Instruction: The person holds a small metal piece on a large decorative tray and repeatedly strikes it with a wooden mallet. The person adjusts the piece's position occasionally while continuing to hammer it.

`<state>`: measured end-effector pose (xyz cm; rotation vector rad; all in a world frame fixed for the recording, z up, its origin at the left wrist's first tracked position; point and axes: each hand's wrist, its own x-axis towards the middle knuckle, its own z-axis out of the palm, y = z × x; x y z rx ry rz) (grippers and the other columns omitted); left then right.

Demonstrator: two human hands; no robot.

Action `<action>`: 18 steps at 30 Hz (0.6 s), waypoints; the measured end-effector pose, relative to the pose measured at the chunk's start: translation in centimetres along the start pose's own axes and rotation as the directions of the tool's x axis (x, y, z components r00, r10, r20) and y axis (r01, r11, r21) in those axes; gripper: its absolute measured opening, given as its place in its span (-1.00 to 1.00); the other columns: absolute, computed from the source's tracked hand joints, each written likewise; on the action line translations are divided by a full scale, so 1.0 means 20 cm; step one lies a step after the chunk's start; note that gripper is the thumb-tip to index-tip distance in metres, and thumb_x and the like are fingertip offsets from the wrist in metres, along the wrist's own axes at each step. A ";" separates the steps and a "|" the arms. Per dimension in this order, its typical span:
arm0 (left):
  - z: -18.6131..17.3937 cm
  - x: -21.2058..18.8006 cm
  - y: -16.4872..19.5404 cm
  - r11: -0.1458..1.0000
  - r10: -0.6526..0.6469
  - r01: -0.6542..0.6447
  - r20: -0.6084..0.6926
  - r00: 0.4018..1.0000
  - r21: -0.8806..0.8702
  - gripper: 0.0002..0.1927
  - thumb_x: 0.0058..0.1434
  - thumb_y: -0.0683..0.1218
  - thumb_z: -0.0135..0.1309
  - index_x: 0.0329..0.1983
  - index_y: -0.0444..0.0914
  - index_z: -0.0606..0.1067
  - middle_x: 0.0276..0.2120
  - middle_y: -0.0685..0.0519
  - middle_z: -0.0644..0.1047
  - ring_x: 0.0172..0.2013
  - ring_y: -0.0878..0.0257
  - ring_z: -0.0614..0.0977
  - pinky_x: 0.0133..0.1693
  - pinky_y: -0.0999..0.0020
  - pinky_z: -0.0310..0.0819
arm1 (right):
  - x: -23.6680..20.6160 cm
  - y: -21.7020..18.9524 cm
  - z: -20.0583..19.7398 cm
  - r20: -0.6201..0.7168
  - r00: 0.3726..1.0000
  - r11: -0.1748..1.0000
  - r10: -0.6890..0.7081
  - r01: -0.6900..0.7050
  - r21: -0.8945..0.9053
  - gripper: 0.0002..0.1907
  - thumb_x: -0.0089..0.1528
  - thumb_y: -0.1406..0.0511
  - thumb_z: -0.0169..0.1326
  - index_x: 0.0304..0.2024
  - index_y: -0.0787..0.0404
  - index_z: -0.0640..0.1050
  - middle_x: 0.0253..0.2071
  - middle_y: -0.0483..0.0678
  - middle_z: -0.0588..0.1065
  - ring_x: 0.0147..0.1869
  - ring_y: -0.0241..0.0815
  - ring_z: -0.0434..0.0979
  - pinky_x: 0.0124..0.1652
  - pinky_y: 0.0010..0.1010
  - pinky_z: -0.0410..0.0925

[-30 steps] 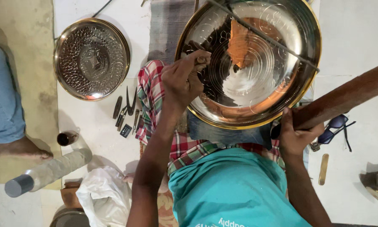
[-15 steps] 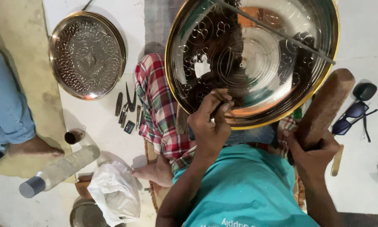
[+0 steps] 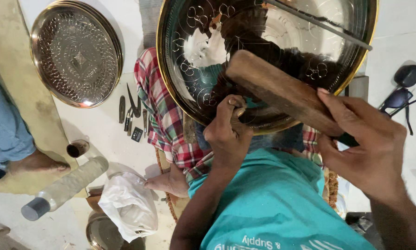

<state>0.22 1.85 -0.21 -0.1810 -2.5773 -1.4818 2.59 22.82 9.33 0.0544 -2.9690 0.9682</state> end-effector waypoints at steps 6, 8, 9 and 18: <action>0.04 -0.04 -0.07 0.998 0.009 -0.004 -0.066 0.998 0.068 -0.50 0.09 -0.40 -0.02 0.16 -0.35 0.42 -0.22 -0.08 0.63 -0.23 0.02 0.74 -0.18 0.23 0.63 | 0.19 -0.05 -0.16 0.276 0.941 0.976 -0.195 0.214 -0.043 -0.21 0.02 0.46 0.20 0.35 0.14 0.43 0.02 0.13 0.52 -0.15 -0.05 0.65 -0.23 -0.29 0.53; 0.06 -0.04 -0.09 0.986 -0.002 0.011 -0.052 0.999 0.167 -0.54 0.05 -0.39 0.03 0.06 -0.30 0.48 -0.35 -0.11 0.59 -0.38 0.01 0.69 -0.29 0.17 0.57 | 0.22 -0.03 -0.17 0.472 0.870 0.893 -0.142 0.318 -0.318 -0.10 -0.01 0.38 0.25 0.44 -0.01 0.44 -0.05 0.01 0.56 -0.27 -0.10 0.65 -0.30 -0.27 0.51; 0.06 -0.05 -0.10 0.976 -0.009 0.018 -0.045 0.999 0.217 -0.56 0.03 -0.38 0.06 0.01 -0.28 0.51 -0.42 -0.13 0.56 -0.45 0.00 0.67 -0.35 0.15 0.54 | 0.23 -0.02 -0.18 0.514 0.847 0.872 -0.135 0.348 -0.344 -0.10 0.01 0.37 0.24 0.46 -0.09 0.42 -0.05 -0.03 0.56 -0.28 -0.12 0.65 -0.32 -0.26 0.51; 0.00 0.04 -0.04 0.999 0.022 -0.021 0.026 0.999 -0.037 -0.47 0.03 -0.40 -0.03 0.14 -0.38 0.41 -0.30 -0.17 0.60 -0.32 -0.05 0.71 -0.30 0.21 0.58 | 0.29 -0.04 -0.18 0.463 0.885 0.943 -0.057 0.200 -0.266 -0.23 0.12 0.44 0.17 0.39 -0.07 0.41 0.02 0.03 0.54 -0.26 -0.12 0.65 -0.29 -0.35 0.51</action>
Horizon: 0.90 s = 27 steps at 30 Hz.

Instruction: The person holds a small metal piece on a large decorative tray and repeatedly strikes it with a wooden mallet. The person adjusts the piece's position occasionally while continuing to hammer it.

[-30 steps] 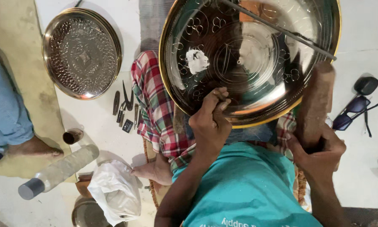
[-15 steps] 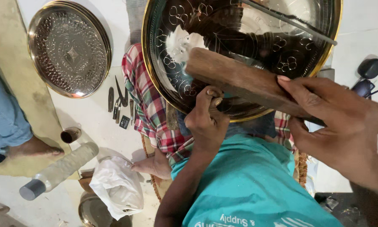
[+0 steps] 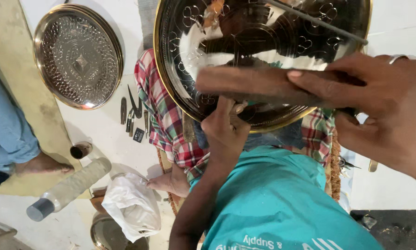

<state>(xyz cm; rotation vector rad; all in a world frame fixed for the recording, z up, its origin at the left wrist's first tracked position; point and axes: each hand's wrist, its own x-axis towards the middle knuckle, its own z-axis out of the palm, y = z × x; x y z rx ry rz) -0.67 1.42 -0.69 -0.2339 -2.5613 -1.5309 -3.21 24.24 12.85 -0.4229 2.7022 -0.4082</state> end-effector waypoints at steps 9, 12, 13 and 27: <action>-0.12 0.23 -0.07 0.995 0.086 -0.098 0.530 0.843 -0.006 -0.57 -0.05 -0.33 0.11 -0.05 -0.26 0.47 -0.33 -0.15 0.63 -0.28 -0.04 0.72 -0.27 0.17 0.60 | -0.26 0.08 0.26 -0.096 0.961 0.777 0.258 -0.147 0.612 -0.19 0.11 0.52 0.11 0.44 0.09 0.36 0.15 0.14 0.47 0.02 -0.13 0.62 -0.18 -0.41 0.49; -0.15 0.30 -0.06 0.975 0.214 -0.204 0.599 0.772 -0.086 -0.45 -0.03 -0.35 0.09 0.09 -0.24 0.46 -0.28 -0.13 0.64 -0.26 -0.03 0.73 -0.26 0.17 0.61 | -0.37 0.11 0.35 -0.048 0.937 0.797 0.347 -0.268 0.541 -0.12 0.03 0.56 0.18 0.43 0.11 0.41 0.11 0.13 0.51 -0.02 -0.15 0.62 -0.20 -0.39 0.49; -0.15 0.33 -0.07 0.972 0.224 -0.218 0.641 0.734 -0.090 -0.43 -0.03 -0.35 0.08 0.12 -0.22 0.45 -0.29 -0.11 0.65 -0.30 0.04 0.74 -0.28 0.21 0.62 | -0.40 0.09 0.41 -0.143 0.925 0.792 0.352 -0.213 0.572 -0.14 0.00 0.57 0.17 0.40 0.17 0.42 0.03 0.13 0.53 -0.05 -0.15 0.60 -0.17 -0.39 0.47; 0.01 0.58 -0.11 0.736 0.506 -0.601 0.844 0.181 -0.312 -0.39 -0.15 -0.39 0.06 0.02 -0.11 0.55 -0.59 -0.14 0.53 -0.51 -0.12 0.59 -0.47 0.00 0.40 | -0.66 -0.24 1.09 -0.278 0.550 0.549 0.788 -0.422 0.721 -0.50 0.05 0.50 0.23 0.09 0.42 0.58 -0.15 0.20 0.57 -0.23 -0.15 0.56 -0.20 -0.44 0.41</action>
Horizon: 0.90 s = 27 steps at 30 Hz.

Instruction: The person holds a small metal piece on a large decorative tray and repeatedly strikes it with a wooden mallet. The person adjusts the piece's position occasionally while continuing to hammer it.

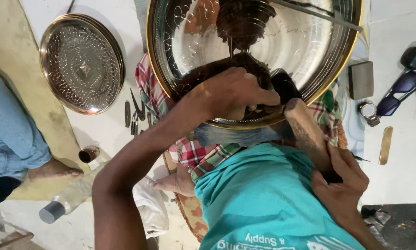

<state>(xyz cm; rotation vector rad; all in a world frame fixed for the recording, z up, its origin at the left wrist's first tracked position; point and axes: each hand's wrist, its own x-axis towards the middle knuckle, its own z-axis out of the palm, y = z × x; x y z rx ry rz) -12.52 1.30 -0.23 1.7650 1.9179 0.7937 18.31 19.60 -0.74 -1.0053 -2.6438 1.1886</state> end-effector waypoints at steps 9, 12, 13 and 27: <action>-0.06 0.01 -0.02 0.986 0.101 -0.100 0.000 0.995 -0.131 -0.51 -0.08 -0.32 0.10 -0.04 -0.11 0.57 -0.53 -0.12 0.50 -0.41 -0.12 0.58 -0.38 -0.02 0.38 | -0.07 0.09 0.03 -0.111 0.977 0.979 -0.180 0.190 0.080 -0.41 0.07 0.48 0.25 0.19 0.46 0.54 -0.05 0.19 0.56 -0.06 -0.20 0.59 -0.06 -0.48 0.43; -0.04 -0.01 -0.02 0.980 0.161 -0.174 -0.126 0.979 -0.099 -0.56 0.04 -0.29 0.08 -0.01 -0.08 0.54 -0.51 -0.08 0.51 -0.40 -0.09 0.60 -0.34 0.02 0.43 | -0.04 0.06 0.03 -0.141 0.962 0.968 -0.234 0.244 0.057 -0.44 0.00 0.48 0.26 0.08 0.49 0.54 -0.08 0.21 0.55 -0.11 -0.16 0.58 -0.11 -0.42 0.43; -0.03 -0.01 -0.02 0.989 0.126 -0.132 -0.091 0.988 -0.066 -0.58 0.08 -0.29 0.09 0.01 -0.09 0.53 -0.53 -0.08 0.51 -0.43 -0.09 0.59 -0.37 0.03 0.42 | -0.03 0.05 0.03 -0.120 0.945 0.952 -0.305 0.306 -0.014 -0.42 -0.05 0.49 0.24 0.06 0.52 0.53 -0.09 0.27 0.54 -0.09 -0.09 0.58 -0.11 -0.36 0.43; 0.26 -0.15 0.30 0.830 -0.550 0.466 -0.584 0.596 -0.306 -0.46 0.06 -0.35 0.03 0.14 -0.19 0.46 -0.23 -0.09 0.66 -0.24 0.06 0.74 -0.26 0.29 0.65 | 0.67 -0.51 -0.29 0.376 0.768 0.831 -0.519 0.557 0.010 -0.21 0.02 0.54 0.16 0.35 0.21 0.44 0.02 0.23 0.54 -0.08 -0.07 0.62 -0.22 -0.35 0.48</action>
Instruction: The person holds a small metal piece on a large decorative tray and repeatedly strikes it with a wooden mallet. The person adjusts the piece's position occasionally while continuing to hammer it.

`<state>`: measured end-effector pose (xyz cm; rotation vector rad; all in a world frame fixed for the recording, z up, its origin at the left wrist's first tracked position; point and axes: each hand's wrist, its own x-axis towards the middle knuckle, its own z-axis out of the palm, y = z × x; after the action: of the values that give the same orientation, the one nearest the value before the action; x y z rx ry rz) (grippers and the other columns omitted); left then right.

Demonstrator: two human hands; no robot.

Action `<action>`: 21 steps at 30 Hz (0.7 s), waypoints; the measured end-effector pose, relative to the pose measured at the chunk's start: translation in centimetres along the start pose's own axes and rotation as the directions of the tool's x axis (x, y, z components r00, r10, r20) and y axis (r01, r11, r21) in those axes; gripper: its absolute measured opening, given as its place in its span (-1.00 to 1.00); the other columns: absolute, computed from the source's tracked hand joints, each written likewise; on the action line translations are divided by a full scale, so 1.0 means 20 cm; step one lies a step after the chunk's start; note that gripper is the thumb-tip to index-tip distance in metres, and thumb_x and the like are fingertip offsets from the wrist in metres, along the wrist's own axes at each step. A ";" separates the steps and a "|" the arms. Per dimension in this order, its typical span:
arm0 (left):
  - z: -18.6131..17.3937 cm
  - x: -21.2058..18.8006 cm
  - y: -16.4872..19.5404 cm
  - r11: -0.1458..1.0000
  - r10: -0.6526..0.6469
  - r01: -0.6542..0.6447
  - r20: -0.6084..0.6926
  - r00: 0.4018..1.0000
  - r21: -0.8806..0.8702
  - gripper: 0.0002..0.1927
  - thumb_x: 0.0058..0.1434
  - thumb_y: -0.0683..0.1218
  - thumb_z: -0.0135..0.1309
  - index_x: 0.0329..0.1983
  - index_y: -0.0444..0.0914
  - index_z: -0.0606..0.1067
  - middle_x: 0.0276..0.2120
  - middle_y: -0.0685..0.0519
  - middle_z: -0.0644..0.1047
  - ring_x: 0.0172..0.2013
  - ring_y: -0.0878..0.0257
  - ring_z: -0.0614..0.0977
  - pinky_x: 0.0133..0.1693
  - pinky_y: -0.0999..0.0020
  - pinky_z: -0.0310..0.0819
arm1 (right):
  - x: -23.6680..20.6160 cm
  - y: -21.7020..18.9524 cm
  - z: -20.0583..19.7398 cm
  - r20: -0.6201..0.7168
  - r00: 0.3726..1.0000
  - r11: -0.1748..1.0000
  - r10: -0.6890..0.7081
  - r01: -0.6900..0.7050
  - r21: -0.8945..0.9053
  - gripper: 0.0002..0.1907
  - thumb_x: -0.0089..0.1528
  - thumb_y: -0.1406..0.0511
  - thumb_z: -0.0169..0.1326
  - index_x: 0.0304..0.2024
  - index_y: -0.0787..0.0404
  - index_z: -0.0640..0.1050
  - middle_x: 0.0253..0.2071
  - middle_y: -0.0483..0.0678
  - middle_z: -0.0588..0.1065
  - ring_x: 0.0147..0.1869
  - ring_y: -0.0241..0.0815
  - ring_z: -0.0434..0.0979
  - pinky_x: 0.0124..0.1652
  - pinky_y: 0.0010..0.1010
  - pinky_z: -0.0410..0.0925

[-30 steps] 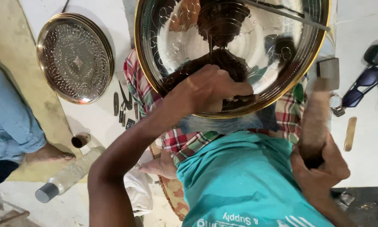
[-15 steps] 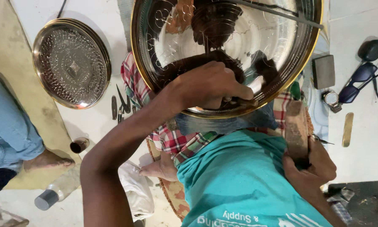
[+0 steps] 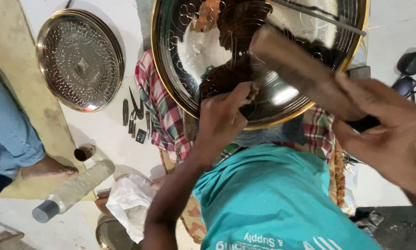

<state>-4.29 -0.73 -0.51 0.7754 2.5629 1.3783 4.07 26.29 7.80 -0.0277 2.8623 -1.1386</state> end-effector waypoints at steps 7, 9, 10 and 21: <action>0.17 -0.10 0.15 0.970 -0.235 0.235 -0.463 0.855 -0.058 -0.57 0.06 -0.36 -0.01 0.03 -0.31 0.47 -0.32 -0.08 0.61 -0.33 0.09 0.72 -0.24 0.30 0.62 | 0.38 -0.14 -0.14 0.527 0.835 0.841 0.160 0.164 -0.515 -0.15 0.11 0.43 0.14 0.45 -0.10 0.28 0.01 -0.04 0.55 -0.26 -0.17 0.67 -0.23 -0.35 0.51; 0.15 -0.09 0.15 0.966 -0.252 0.249 -0.491 0.834 -0.073 -0.62 0.08 -0.38 -0.01 -0.01 -0.33 0.47 -0.32 -0.05 0.64 -0.32 0.14 0.74 -0.25 0.35 0.63 | 0.39 -0.18 -0.15 0.519 0.839 0.882 0.163 0.112 -0.458 -0.16 0.09 0.45 0.12 0.43 -0.04 0.28 -0.01 -0.03 0.55 -0.27 -0.19 0.66 -0.26 -0.36 0.49; 0.14 -0.08 0.15 0.917 -0.364 0.217 -0.483 0.797 -0.334 -0.65 0.15 -0.39 -0.02 0.02 -0.35 0.47 -0.28 -0.06 0.62 -0.27 0.19 0.71 -0.19 0.35 0.64 | 0.37 -0.21 -0.14 0.421 0.906 0.964 0.033 0.083 -0.254 -0.17 0.03 0.52 0.11 0.39 0.11 0.35 -0.01 0.05 0.55 -0.24 -0.15 0.66 -0.28 -0.35 0.49; -0.08 0.18 0.02 0.912 0.063 0.019 0.185 0.981 -0.411 -0.41 0.04 -0.47 -0.06 0.15 -0.27 0.47 -0.16 -0.06 0.66 -0.31 0.37 0.71 0.01 0.34 0.70 | -0.41 0.05 0.68 -0.507 0.778 0.781 0.371 0.035 0.624 -0.64 0.36 0.55 0.21 0.11 0.45 0.35 -0.11 0.01 0.50 -0.13 -0.27 0.54 -0.03 -0.48 0.45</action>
<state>-7.77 0.04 1.14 0.8144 2.0206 1.6768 13.17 18.05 -2.42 0.7703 2.6639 -2.3108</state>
